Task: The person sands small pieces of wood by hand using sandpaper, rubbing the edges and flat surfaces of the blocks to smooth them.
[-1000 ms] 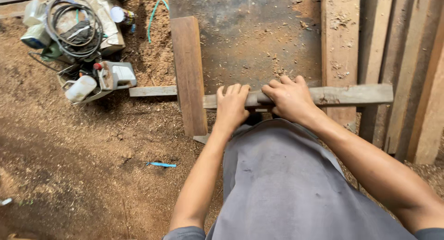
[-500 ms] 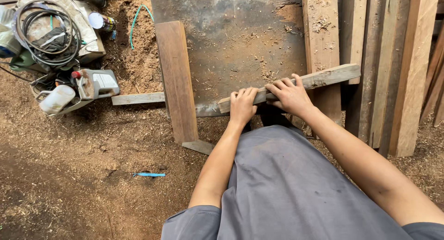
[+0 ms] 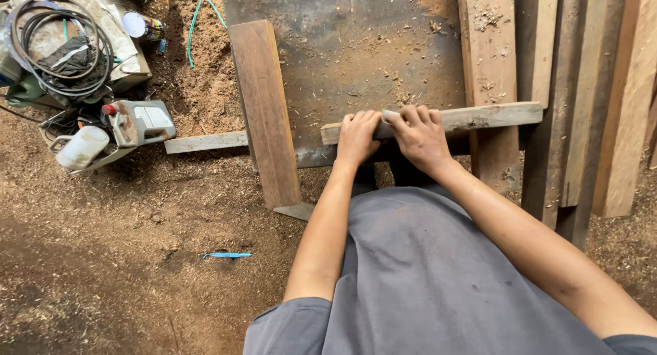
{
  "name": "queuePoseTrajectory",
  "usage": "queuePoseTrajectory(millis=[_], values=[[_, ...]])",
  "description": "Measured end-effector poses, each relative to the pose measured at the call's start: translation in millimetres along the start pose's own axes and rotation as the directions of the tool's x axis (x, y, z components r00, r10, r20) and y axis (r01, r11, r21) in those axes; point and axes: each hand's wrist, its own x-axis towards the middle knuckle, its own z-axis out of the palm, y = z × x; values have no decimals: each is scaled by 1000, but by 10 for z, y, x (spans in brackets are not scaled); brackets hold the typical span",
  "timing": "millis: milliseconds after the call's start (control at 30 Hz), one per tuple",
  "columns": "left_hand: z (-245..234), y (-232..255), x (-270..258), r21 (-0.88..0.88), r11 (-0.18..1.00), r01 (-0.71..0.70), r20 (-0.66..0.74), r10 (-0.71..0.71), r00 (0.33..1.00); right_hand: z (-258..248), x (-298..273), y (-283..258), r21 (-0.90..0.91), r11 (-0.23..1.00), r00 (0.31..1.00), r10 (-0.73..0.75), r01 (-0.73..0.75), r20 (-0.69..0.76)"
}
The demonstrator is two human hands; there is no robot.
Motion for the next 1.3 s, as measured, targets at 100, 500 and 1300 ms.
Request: queuePoseTrajectory(millis=[100, 500, 1300], values=[[28, 9, 25, 28, 999, 31, 3, -31, 1000, 22, 12, -51, -43, 993, 989, -115, 111, -97], [-95, 154, 26, 77, 996, 36, 27, -38, 999, 235, -443, 440, 237, 955, 972, 207, -176, -112], [791, 1154, 711, 237, 961, -144, 153, 110, 982, -391, -1096, 1209, -20, 996, 976, 80, -86, -202]])
